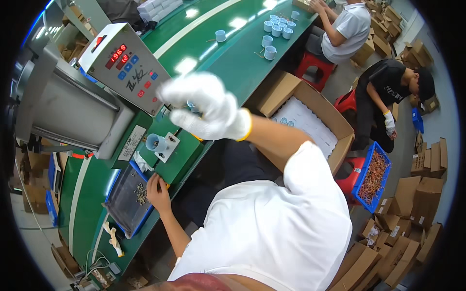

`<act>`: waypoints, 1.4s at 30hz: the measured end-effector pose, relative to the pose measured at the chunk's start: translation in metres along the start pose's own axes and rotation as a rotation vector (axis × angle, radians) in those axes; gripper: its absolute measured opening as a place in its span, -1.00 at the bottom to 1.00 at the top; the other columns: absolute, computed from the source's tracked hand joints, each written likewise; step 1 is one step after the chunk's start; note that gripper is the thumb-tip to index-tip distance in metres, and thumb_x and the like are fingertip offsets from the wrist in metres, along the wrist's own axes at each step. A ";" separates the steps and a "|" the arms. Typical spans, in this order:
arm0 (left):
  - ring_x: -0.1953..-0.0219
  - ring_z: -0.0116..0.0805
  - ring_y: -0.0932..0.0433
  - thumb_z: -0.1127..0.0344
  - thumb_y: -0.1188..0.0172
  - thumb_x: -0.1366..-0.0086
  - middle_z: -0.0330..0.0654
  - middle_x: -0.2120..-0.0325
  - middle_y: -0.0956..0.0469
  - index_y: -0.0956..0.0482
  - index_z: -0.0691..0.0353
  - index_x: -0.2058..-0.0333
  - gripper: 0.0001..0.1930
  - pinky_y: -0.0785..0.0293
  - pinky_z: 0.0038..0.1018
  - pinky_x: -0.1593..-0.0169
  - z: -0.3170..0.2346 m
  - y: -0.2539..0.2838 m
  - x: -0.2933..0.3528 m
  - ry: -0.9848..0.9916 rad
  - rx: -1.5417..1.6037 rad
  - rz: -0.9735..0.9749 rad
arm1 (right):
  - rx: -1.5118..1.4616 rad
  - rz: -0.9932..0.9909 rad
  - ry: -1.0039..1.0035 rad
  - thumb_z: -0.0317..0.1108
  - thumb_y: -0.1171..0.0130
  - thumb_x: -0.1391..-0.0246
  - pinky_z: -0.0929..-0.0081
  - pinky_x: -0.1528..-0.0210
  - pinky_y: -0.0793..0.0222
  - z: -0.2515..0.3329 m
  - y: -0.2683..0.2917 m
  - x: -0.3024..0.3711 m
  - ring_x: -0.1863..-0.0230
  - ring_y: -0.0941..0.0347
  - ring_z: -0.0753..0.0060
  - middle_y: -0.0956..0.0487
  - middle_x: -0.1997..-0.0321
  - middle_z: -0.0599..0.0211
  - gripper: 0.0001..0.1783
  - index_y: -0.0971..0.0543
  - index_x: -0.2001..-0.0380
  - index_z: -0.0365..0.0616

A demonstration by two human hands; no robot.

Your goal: Assembling small electronic components using a manual press machine on a production line.

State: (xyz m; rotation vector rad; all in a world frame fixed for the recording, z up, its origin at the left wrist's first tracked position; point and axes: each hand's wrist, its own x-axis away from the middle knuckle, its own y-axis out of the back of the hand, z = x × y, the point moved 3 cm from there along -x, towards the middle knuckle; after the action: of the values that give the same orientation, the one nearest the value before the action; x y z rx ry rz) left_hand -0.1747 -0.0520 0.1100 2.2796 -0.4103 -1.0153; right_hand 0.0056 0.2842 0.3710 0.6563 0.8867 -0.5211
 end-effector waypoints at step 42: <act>-0.34 0.13 -0.53 0.40 -0.42 -0.34 0.03 -0.21 -0.68 -0.81 0.29 0.15 -0.85 -0.43 -0.04 -0.41 0.103 0.034 -0.005 0.310 -0.235 0.229 | 0.299 0.162 -0.180 -0.41 -0.39 -0.01 0.09 0.14 -0.59 -0.098 -0.137 0.143 0.19 -0.66 -0.04 -0.67 0.19 0.11 -0.69 -0.66 0.14 -0.24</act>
State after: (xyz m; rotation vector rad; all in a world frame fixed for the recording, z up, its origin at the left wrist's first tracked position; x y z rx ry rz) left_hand -0.2567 -0.1170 0.0803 2.0754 -0.3871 -0.5530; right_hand -0.0603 0.2390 0.1655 0.9300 0.5848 -0.5625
